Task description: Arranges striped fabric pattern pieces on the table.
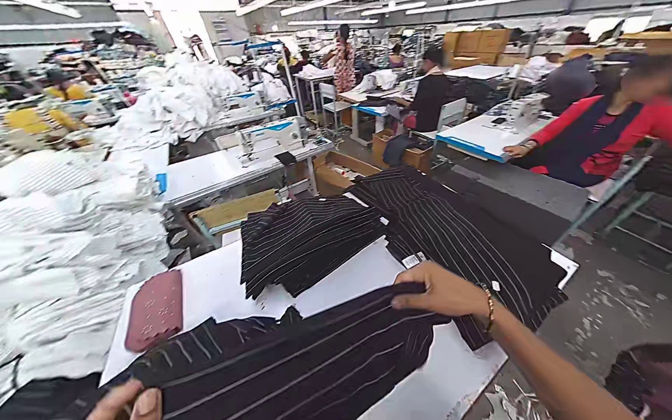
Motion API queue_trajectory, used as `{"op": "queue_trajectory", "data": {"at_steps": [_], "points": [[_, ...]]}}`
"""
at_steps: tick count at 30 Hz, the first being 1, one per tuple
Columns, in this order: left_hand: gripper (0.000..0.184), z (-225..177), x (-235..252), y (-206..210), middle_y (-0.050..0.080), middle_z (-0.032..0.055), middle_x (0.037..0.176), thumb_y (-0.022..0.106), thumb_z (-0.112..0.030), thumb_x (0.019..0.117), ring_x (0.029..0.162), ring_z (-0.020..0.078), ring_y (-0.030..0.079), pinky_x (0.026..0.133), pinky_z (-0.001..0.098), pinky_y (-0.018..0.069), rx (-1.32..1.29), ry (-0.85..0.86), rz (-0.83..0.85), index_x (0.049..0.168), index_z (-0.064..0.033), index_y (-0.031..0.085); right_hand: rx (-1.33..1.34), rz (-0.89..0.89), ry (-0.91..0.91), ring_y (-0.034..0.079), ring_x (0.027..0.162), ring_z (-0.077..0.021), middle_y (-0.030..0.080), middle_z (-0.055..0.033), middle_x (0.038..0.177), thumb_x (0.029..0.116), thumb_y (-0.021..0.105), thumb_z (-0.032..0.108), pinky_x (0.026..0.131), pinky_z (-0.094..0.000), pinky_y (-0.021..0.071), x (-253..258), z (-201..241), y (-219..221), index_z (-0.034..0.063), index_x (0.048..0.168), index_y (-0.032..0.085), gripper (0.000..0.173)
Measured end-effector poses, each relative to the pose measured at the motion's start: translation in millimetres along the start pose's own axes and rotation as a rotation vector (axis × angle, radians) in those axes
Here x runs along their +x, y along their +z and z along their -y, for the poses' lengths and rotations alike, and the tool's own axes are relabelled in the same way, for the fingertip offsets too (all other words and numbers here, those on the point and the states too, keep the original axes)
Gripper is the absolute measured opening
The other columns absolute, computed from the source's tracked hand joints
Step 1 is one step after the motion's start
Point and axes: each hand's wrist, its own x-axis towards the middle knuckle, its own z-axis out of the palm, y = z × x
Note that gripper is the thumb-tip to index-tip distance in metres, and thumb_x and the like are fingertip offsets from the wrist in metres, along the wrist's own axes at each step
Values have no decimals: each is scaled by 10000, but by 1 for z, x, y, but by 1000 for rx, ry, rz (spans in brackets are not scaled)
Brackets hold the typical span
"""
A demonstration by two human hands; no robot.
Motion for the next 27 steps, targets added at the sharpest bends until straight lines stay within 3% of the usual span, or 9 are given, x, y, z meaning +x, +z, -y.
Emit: {"op": "queue_trajectory", "data": {"at_steps": [2, 3, 4, 6, 9, 13, 19, 23, 27], "points": [[528, -2, 30, -11, 608, 48, 1286, 571, -240, 1014, 1107, -90, 534, 977, 162, 455, 103, -70, 247, 1375, 132, 471, -120, -10, 74, 572, 694, -99, 659, -55, 764, 976, 679, 359, 674, -331, 458, 21, -5, -21, 20, 945, 735, 345], [505, 2, 47, -8, 684, -64, 1098, 620, -259, 967, 838, -157, 545, 742, 89, 472, 176, -163, 358, 1377, 28, 551, -208, -17, 108, 595, 744, -173, 664, -95, 803, 991, 656, 367, 712, -402, 461, 36, -7, -29, 15, 964, 725, 359], [399, 11, 66, 0, 699, -134, 844, 646, -228, 937, 566, -139, 502, 488, 87, 422, 186, -267, 453, 1298, -58, 637, -288, -49, 130, 657, 871, -268, 709, -156, 914, 1009, 630, 357, 818, -495, 490, 52, -3, -35, 6, 1046, 735, 368], [119, 33, 104, 21, 578, -133, 591, 602, -151, 970, 390, -51, 427, 362, 147, 371, 190, -345, 509, 1038, -88, 678, -395, -306, 44, 717, 996, -339, 753, -174, 1036, 1024, 605, 300, 907, -575, 523, 82, 9, -45, 41, 1149, 753, 323], [122, 43, 165, 37, 681, -123, 793, 561, -147, 1018, 705, -19, 684, 716, 224, 609, 155, -110, 277, 1040, -44, 623, -458, -931, -396, 748, 941, -230, 774, -103, 1043, 968, 684, 123, 842, -439, 600, 126, 35, -64, 70, 1111, 773, 177], [221, 58, 209, 56, 704, -78, 1175, 564, -152, 1034, 1103, 43, 672, 1027, 309, 535, 48, 222, 141, 1233, -62, 599, -440, -1178, -651, 733, 986, -218, 761, -139, 1088, 959, 661, 23, 899, -354, 572, 175, 38, -81, 16, 1138, 759, 204], [339, 183, 175, 101, 647, 206, 1300, 460, -98, 1046, 1202, 141, 630, 1058, 315, 486, 171, -11, 174, 1270, 138, 555, -521, -906, -399, 733, 1054, -288, 763, -94, 1153, 976, 578, -4, 928, -512, 568, 250, -88, -46, 90, 1102, 785, 260], [316, 254, 96, 109, 668, 293, 1226, 486, -77, 1045, 1174, 357, 651, 1056, 494, 475, 394, -270, 254, 1242, 133, 617, -522, -185, 161, 583, 1332, -284, 630, -79, 1429, 1033, 343, -1, 1145, -514, 393, 235, -149, -6, 171, 1401, 640, 503], [318, 261, 30, 92, 662, 289, 1236, 504, -131, 1041, 1189, 383, 634, 1034, 526, 480, 465, -288, 229, 1194, 116, 633, -386, -391, 165, 625, 1284, -293, 681, -119, 1344, 1032, 407, 25, 1121, -470, 449, 162, -156, 30, 87, 1294, 708, 404]]}}
